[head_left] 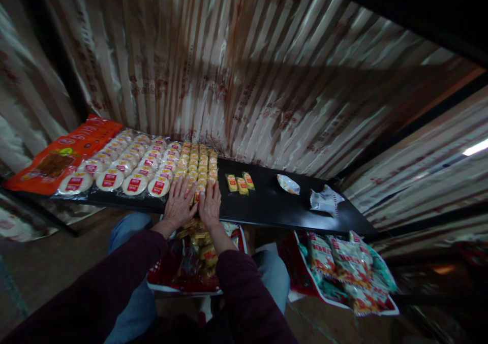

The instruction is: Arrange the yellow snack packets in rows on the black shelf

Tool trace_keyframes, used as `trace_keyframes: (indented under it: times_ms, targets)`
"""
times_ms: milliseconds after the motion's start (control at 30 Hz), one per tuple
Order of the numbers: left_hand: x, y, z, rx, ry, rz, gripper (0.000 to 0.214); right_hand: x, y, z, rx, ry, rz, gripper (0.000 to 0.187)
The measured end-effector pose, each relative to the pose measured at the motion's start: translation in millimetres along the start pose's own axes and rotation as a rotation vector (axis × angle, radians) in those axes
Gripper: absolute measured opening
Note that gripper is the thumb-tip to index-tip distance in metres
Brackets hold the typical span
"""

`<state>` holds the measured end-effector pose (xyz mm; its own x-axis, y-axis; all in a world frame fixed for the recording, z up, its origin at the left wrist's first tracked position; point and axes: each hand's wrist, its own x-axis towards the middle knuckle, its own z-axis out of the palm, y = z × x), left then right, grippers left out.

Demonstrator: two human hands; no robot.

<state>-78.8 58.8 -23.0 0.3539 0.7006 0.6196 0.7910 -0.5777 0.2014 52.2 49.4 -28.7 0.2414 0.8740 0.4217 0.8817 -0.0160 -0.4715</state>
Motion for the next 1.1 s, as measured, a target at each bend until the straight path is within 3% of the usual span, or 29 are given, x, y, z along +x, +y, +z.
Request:
trace_keyframes:
  times_ms: [367,567,1100]
  targets:
    - [1.5,0.1,-0.5,0.016,-0.022,0.012,0.063,1.0,-3.5,-2.1,-0.06,-0.046,-0.015,0.052]
    - [0.7,0.9,-3.2,0.016,-0.014,0.011,0.06,-0.7,-0.8,2.4,-0.04,0.007,-0.012,0.052]
    - [-9.7,-3.1,-6.9,-0.01,0.009,0.099,0.054,-25.5,8.7,-14.2,0.044,0.071,-0.036,0.048]
